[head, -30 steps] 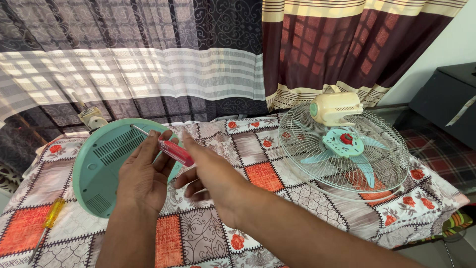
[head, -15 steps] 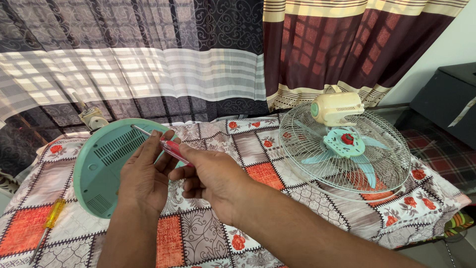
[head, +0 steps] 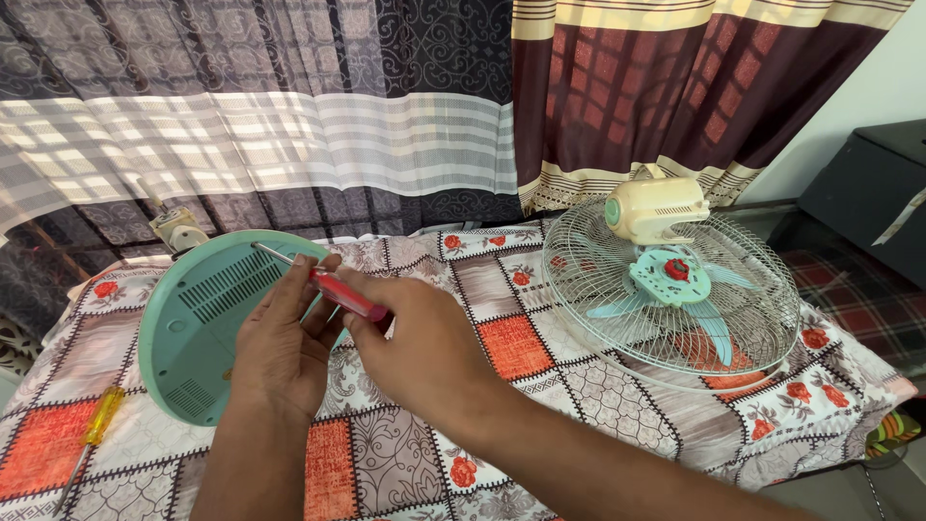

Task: The person uses a red-handled screwdriver to loosen and remove screws from the back cover of a light green electric fan. The fan is placed on a patterned tablecloth, and the person works methodically to detach the cover.

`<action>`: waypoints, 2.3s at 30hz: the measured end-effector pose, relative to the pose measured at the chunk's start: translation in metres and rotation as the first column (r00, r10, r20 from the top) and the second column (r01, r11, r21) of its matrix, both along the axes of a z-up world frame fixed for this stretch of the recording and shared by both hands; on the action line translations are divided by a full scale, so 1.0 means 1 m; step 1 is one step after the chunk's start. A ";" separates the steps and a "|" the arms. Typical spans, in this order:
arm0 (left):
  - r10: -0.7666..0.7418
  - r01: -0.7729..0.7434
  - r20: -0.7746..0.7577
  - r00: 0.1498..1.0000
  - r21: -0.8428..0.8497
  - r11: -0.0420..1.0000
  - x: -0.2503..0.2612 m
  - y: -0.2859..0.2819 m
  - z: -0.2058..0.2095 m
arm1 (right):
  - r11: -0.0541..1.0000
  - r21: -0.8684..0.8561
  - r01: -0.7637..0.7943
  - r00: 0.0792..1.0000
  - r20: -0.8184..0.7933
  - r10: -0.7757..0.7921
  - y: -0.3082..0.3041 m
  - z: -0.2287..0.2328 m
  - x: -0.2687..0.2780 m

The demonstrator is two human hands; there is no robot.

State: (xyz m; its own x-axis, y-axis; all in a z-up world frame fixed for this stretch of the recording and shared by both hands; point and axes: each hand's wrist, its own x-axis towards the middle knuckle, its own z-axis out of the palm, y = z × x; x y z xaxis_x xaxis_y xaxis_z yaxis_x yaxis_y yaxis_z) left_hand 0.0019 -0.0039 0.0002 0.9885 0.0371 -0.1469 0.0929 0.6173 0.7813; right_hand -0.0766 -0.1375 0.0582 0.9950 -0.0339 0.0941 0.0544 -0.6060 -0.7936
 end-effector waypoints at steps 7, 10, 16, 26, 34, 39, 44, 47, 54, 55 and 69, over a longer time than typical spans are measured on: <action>0.017 -0.017 0.006 1.000 -0.003 1.000 -0.001 0.001 -0.001 | 0.866 -0.498 0.035 0.868 0.445 0.220 -0.003 -0.012 -0.001; 0.019 -0.019 -0.009 1.000 0.024 1.000 -0.002 0.002 0.001 | 0.817 -0.572 0.072 0.838 0.479 0.262 -0.006 -0.017 0.001; 0.026 -0.027 0.013 1.000 0.046 0.999 0.000 0.006 0.000 | 0.777 -0.625 0.075 0.783 0.519 0.342 -0.007 -0.019 0.000; 0.043 -0.043 0.015 0.999 -0.011 0.999 0.004 0.007 -0.004 | 0.914 -0.400 -0.068 0.909 0.354 0.222 -0.002 -0.005 -0.003; 0.047 -0.047 0.009 0.999 0.011 0.999 0.006 0.006 -0.006 | 0.317 0.863 0.394 0.792 -0.494 0.360 -0.021 -0.012 0.016; 0.043 -0.043 0.002 0.999 0.010 0.999 0.005 0.003 -0.005 | 0.201 0.898 0.392 0.767 -0.440 0.467 -0.024 -0.030 0.023; 0.033 -0.033 -0.001 0.999 0.014 0.999 0.003 0.003 -0.004 | 0.289 0.915 0.281 0.819 -0.386 0.424 -0.019 -0.033 0.028; 0.032 -0.032 -0.001 0.999 0.025 0.999 0.002 0.006 -0.002 | 0.409 0.868 0.281 0.839 -0.429 0.334 -0.015 -0.028 0.027; 0.131 -0.122 -0.096 0.987 0.093 0.988 0.020 0.019 -0.002 | 0.777 0.623 0.094 0.943 -0.305 0.131 -0.005 -0.022 0.013; 0.135 -0.128 -0.115 0.984 0.074 0.989 0.025 0.022 -0.003 | 0.814 0.576 0.069 0.958 -0.265 0.107 -0.003 -0.022 0.011; 0.145 -0.203 -0.336 0.931 -0.145 0.968 0.080 0.025 -0.004 | 1.000 0.005 0.028 0.975 0.220 -0.028 0.001 -0.033 -0.008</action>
